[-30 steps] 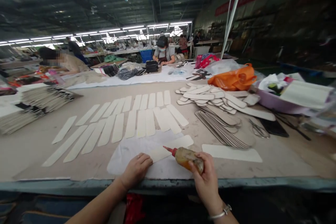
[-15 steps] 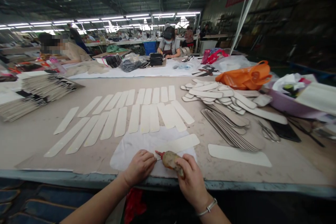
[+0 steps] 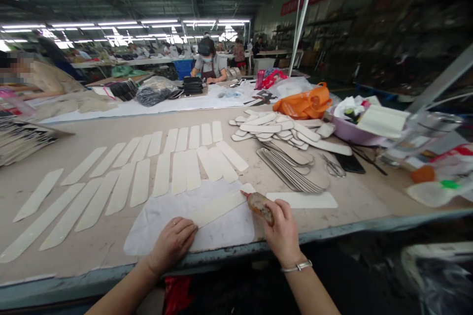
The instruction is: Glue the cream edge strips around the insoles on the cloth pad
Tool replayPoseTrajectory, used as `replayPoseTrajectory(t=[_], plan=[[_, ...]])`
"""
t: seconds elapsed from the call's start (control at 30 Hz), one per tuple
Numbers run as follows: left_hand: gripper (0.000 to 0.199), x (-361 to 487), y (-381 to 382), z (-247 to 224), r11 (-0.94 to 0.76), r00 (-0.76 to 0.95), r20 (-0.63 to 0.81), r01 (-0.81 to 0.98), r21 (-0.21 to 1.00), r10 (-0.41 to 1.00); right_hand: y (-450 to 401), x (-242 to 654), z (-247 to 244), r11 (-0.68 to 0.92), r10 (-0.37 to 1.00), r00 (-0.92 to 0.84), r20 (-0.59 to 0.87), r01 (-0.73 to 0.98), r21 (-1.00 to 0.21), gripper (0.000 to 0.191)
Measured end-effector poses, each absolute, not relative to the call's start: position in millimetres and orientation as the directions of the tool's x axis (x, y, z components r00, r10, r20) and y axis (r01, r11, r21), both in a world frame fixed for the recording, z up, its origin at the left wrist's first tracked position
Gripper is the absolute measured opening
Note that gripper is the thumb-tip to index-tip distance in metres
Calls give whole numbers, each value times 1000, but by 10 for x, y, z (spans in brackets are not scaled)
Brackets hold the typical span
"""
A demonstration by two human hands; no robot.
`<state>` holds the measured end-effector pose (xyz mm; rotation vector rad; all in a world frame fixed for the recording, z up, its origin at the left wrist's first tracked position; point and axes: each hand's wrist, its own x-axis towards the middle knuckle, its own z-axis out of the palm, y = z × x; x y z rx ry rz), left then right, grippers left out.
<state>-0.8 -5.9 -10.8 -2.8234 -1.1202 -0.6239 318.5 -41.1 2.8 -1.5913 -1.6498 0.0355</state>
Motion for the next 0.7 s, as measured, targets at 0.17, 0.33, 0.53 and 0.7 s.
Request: replayPoseTrajectory(t=[0.17, 0.33, 0.53, 0.7], plan=[[19, -4, -59, -106, -740, 657, 385, 664, 112, 648, -389, 3212, 57, 149, 839, 186, 511, 825, -545, 44], [18, 24, -73, -62, -731, 654, 368, 672, 118, 660, -457, 2926, 103, 338, 828, 117, 548, 676, -655, 41], [17, 44, -91, -37, -712, 645, 330, 687, 145, 690, -518, 2462, 146, 466, 856, -97, 508, 571, -676, 46], [17, 36, -76, -74, -715, 644, 341, 684, 145, 685, -503, 2417, 147, 466, 855, -116, 506, 602, -648, 47]])
